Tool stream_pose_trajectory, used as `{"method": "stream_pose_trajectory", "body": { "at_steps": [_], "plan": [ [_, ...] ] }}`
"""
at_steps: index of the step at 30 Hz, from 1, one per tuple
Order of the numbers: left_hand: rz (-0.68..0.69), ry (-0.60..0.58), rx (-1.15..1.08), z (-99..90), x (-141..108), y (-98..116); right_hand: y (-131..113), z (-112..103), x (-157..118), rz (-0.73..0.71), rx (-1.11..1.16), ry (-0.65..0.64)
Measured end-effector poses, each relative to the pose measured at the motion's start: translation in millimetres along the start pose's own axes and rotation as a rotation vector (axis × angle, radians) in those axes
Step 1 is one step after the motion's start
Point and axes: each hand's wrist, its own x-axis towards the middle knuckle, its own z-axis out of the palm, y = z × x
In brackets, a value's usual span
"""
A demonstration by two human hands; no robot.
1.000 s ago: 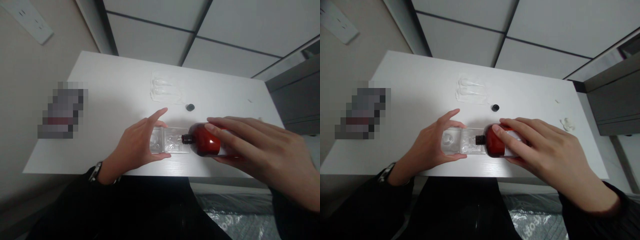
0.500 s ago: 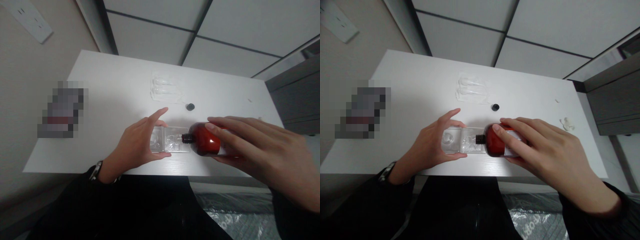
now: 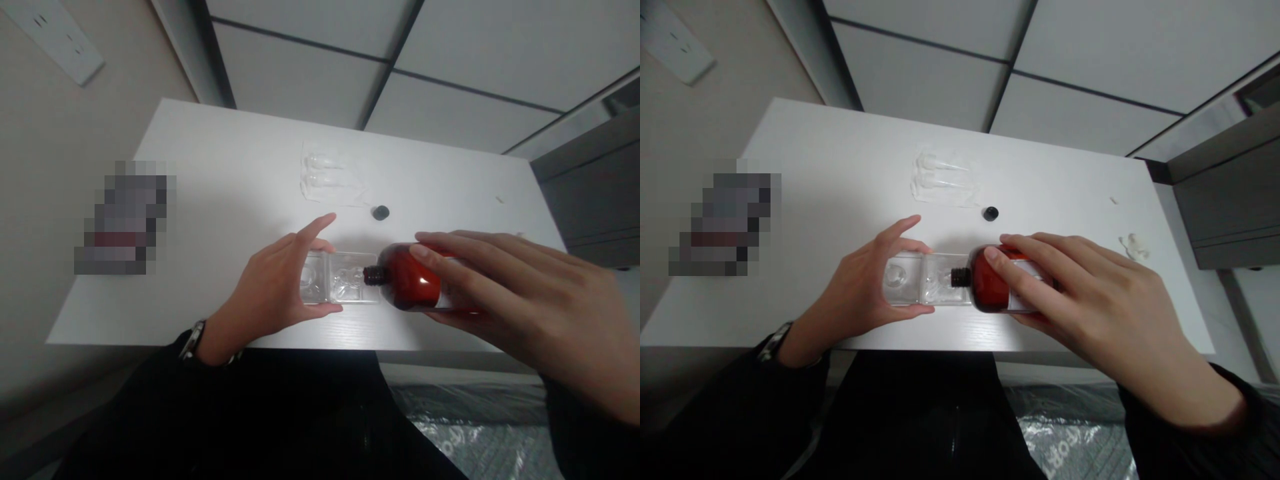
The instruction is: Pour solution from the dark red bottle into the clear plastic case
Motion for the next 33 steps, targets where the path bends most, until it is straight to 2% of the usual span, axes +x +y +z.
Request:
{"method": "stream_pose_trajectory", "body": {
  "at_steps": [13,17,22,33],
  "plan": [
    [-0.010,-0.003,-0.003,-0.2,0,0,-1,-4,-4,0.049,0.008,-0.006],
    [-0.017,-0.013,0.000,-1.0,0,0,-2,-6,-4,0.073,0.023,-0.072],
    [-0.016,-0.006,-0.003,-1.0,-1,0,-2,-8,-6,0.110,0.046,-0.096],
    [-0.019,-0.013,-0.005,-1.7,0,3,1,-14,-7,0.080,0.013,-0.104]
  ]
}}
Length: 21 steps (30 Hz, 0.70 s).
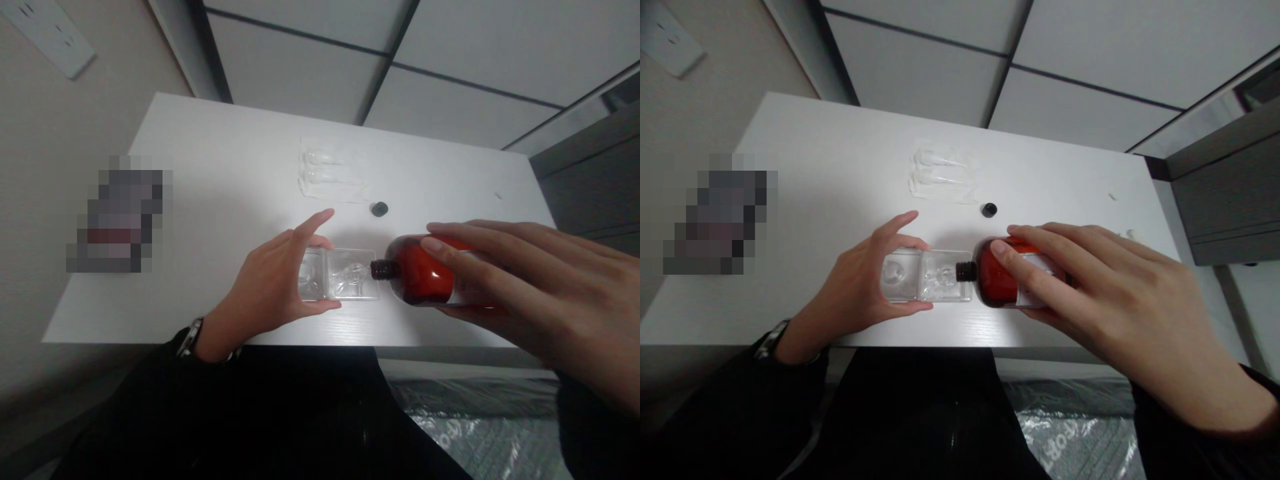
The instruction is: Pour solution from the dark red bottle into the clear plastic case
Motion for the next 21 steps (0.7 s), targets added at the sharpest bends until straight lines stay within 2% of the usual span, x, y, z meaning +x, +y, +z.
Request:
{"method": "stream_pose_trajectory", "body": {
  "at_steps": [21],
  "plan": [
    [0.017,0.011,0.005,1.9,-1.0,-3.5,2.0,-3.2,-3.3,0.029,-0.004,0.013]
  ]
}}
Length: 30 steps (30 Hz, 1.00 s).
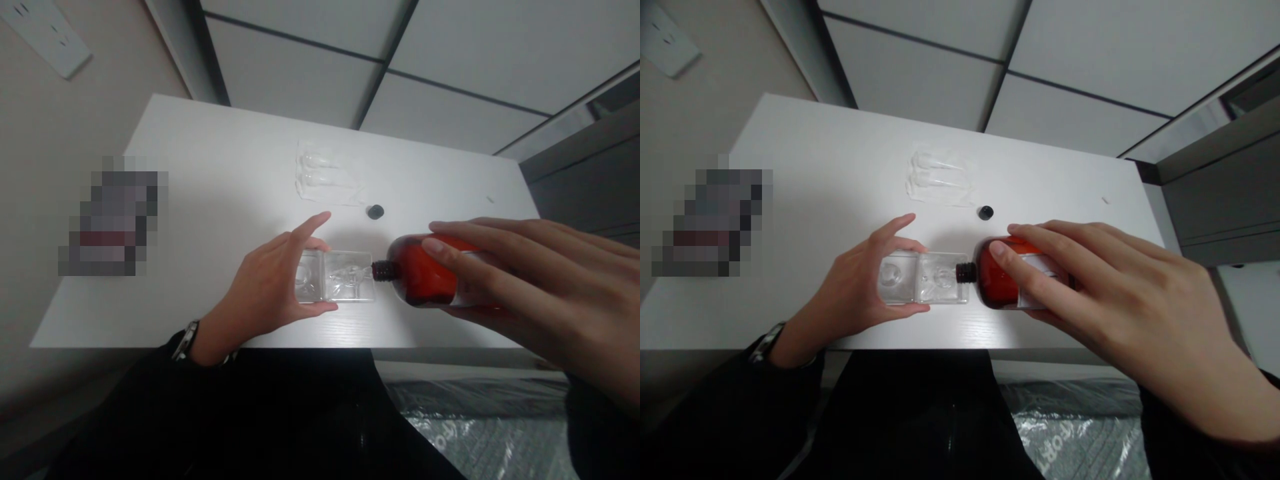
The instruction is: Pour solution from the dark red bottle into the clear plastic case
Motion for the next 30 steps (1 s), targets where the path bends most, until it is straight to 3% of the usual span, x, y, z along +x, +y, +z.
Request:
{"method": "stream_pose_trajectory", "body": {
  "at_steps": [8,23,30],
  "plan": [
    [-0.003,-0.002,-0.002,0.3,0,0,1,-1,-2,0.039,-0.003,-0.036],
    [0.015,0.024,0.004,0.9,1,1,10,-9,-1,-0.060,-0.016,0.005],
    [0.006,0.023,0.008,0.2,1,1,10,-13,-6,0.007,0.015,-0.066]
  ]
}}
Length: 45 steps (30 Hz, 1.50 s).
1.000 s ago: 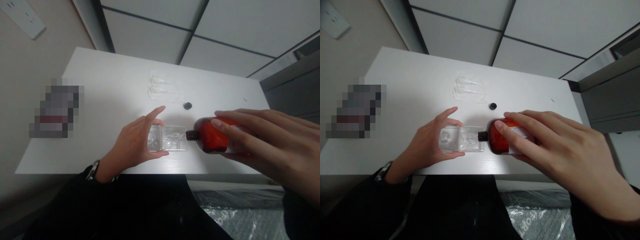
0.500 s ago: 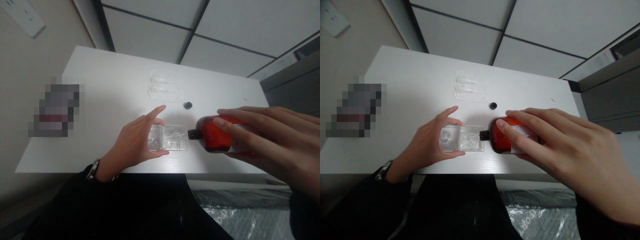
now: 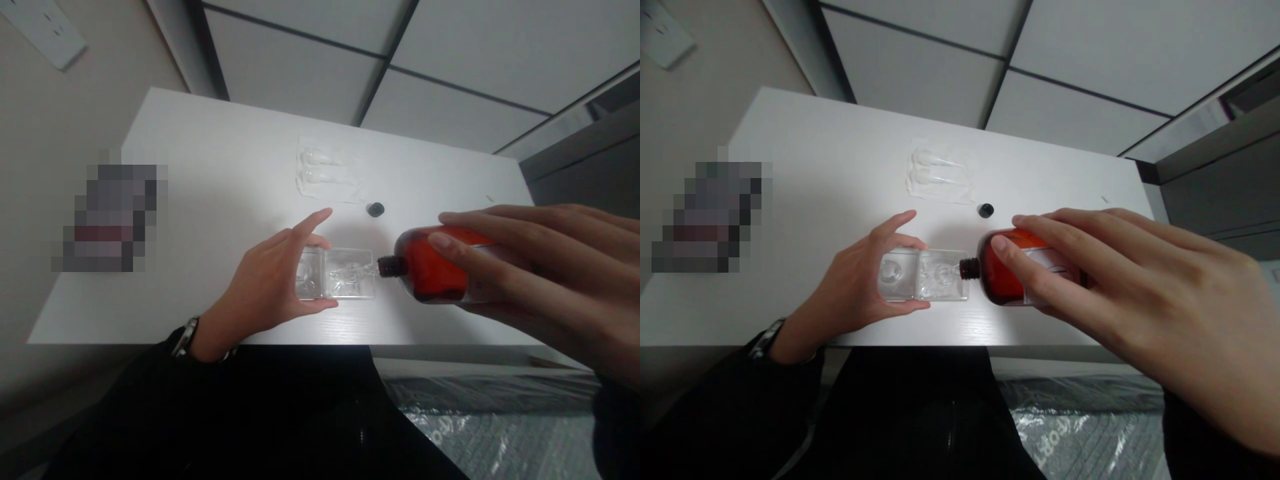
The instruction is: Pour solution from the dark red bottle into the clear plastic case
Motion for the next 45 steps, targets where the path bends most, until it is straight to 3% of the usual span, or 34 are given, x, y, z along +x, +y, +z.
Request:
{"method": "stream_pose_trajectory", "body": {
  "at_steps": [12,18,45],
  "plan": [
    [-0.009,-0.009,-0.013,-0.2,-1,1,6,0,-1,-0.012,0.015,-0.059],
    [-0.013,-0.010,-0.017,0.5,0,0,8,0,1,-0.068,-0.014,-0.011],
    [-0.051,-0.036,-0.028,-0.9,0,1,7,-11,11,-0.108,0.002,-0.070]
  ]
}}
